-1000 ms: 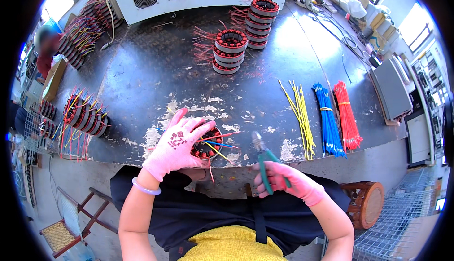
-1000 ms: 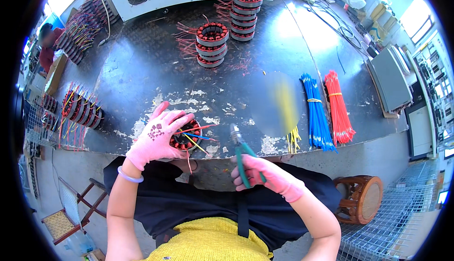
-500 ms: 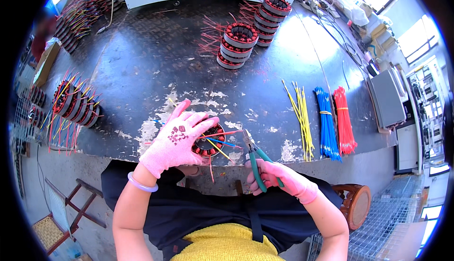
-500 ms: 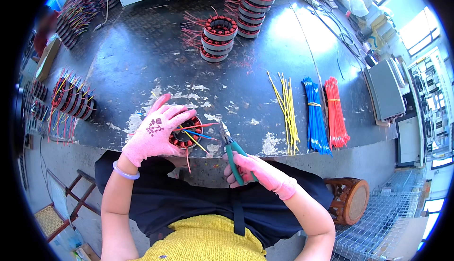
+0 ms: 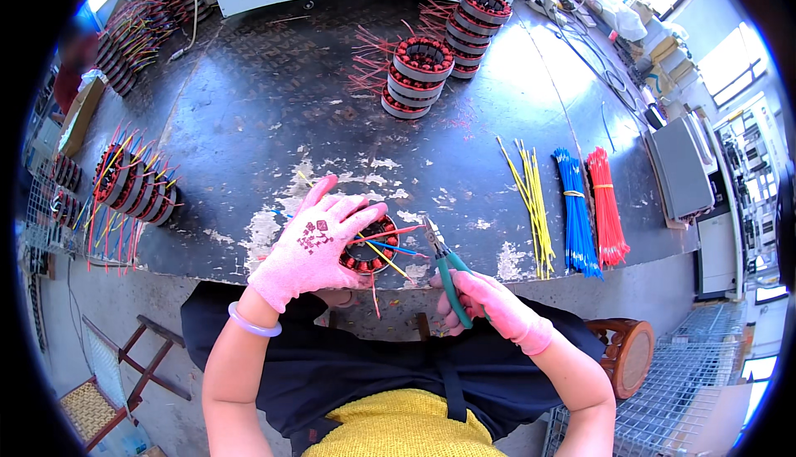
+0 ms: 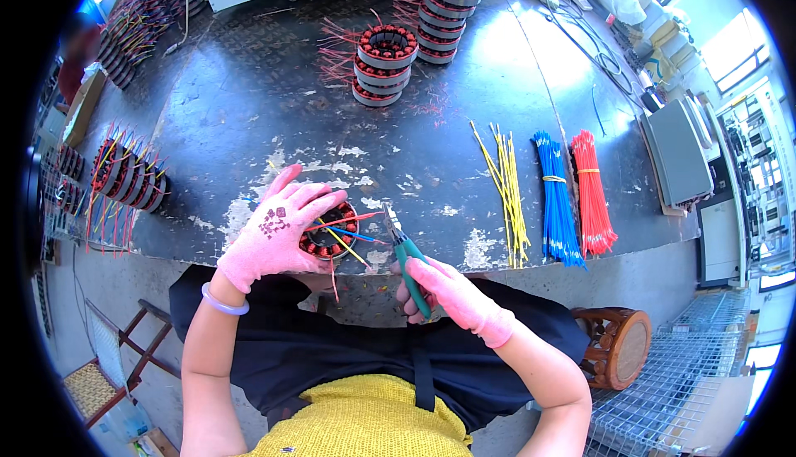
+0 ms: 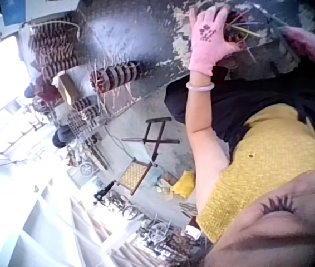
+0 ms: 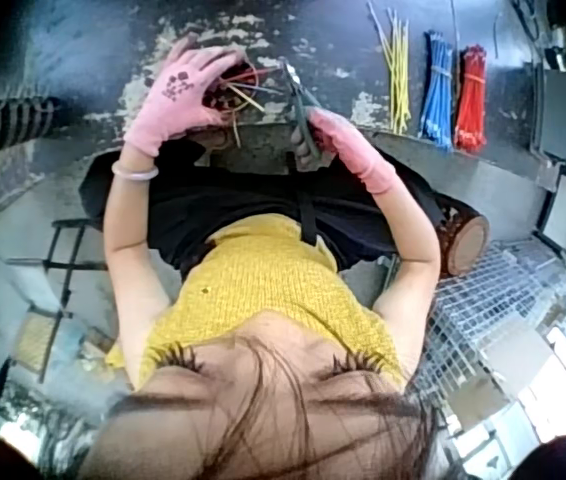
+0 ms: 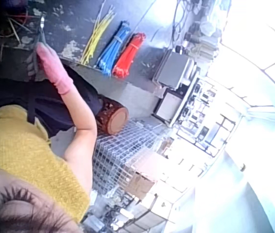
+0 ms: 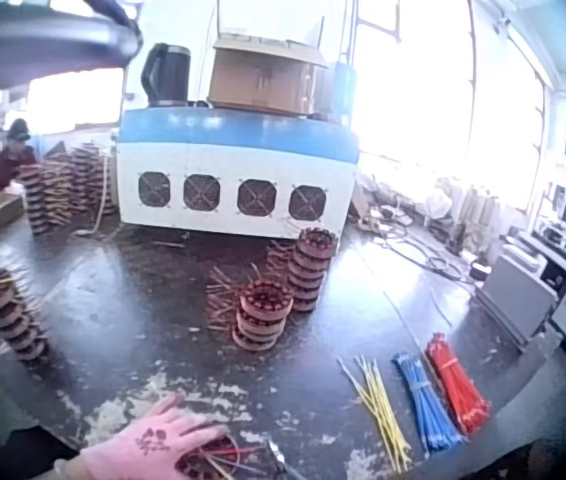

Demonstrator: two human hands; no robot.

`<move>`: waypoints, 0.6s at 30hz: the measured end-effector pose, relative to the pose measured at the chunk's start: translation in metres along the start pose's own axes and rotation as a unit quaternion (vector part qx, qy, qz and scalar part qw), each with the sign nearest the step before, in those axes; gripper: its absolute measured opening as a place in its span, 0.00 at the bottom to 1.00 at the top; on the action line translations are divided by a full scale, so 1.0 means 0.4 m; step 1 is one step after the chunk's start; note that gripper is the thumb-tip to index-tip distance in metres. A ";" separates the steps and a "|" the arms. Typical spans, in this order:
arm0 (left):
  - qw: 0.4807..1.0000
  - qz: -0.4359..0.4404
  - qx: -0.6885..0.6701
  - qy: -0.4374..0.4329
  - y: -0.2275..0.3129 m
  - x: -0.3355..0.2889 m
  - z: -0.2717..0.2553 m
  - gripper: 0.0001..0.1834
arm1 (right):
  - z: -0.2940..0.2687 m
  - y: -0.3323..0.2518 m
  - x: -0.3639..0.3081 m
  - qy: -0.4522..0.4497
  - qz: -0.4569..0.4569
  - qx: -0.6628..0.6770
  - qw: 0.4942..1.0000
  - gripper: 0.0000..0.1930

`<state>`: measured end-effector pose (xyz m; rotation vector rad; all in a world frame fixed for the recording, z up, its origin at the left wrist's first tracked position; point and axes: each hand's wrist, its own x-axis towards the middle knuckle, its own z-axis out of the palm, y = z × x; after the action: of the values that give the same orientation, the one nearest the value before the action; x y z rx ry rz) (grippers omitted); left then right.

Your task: The person secures bundles of wires on several motor stators using zip ties and then trims the excess length with a pair of snips.

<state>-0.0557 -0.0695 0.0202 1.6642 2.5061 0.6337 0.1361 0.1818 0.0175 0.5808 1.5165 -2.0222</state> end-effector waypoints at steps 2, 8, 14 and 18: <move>1.000 0.005 0.002 0.009 -0.006 -0.005 0.007 0.55 | 0.005 -0.007 0.000 0.008 -0.003 -0.022 1.000 0.29; 0.997 -0.065 0.034 -0.013 0.039 -0.002 -0.002 0.57 | -0.029 -0.004 0.005 0.020 -0.016 0.017 1.000 0.31; 0.998 -0.057 0.028 0.026 0.018 -0.022 0.007 0.56 | -0.042 -0.018 -0.031 -0.061 0.026 0.044 0.997 0.32; 0.998 -0.055 0.010 0.003 0.015 -0.018 0.000 0.55 | -0.030 -0.022 -0.018 -0.068 0.053 0.016 0.996 0.30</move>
<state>-0.0473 -0.0741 0.0212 1.5190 2.5953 0.6063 0.1362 0.1963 0.0251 0.5147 1.3475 -1.9673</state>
